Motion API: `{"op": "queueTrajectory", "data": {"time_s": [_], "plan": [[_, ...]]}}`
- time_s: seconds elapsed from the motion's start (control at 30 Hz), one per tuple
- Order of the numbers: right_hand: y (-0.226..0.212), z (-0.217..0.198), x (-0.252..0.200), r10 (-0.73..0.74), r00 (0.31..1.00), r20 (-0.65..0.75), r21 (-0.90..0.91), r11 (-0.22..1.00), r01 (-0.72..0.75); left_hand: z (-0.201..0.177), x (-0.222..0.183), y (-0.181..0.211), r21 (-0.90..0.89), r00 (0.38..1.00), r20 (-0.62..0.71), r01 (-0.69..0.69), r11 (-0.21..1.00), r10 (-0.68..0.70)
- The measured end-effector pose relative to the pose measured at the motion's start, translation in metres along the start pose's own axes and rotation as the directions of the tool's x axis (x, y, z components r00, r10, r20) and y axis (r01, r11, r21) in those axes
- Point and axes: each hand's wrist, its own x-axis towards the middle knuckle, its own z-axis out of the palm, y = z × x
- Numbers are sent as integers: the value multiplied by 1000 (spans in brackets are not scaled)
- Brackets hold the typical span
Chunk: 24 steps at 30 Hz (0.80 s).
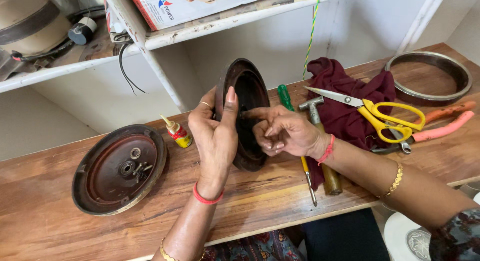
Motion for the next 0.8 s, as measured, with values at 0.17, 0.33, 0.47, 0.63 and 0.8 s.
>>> {"op": "queueTrajectory", "data": {"time_s": [0.17,0.33,0.47,0.63,0.8], "plan": [[13,-3,3,-16,1000,-17,77,997,18,4,-22,1,140,910,49,-415,899,412],[3,1,2,50,998,-23,-74,996,-52,2,-17,12,90,918,-3,-395,914,397],[0,11,5,23,998,-67,-282,958,-41,-2,6,23,91,978,90,-195,977,187],[0,13,1,-7,999,31,-5,1000,7,23,69,39,468,932,362,-203,860,23],[5,20,0,-61,998,12,112,992,59,50,117,22,279,817,542,43,959,-194]]}}
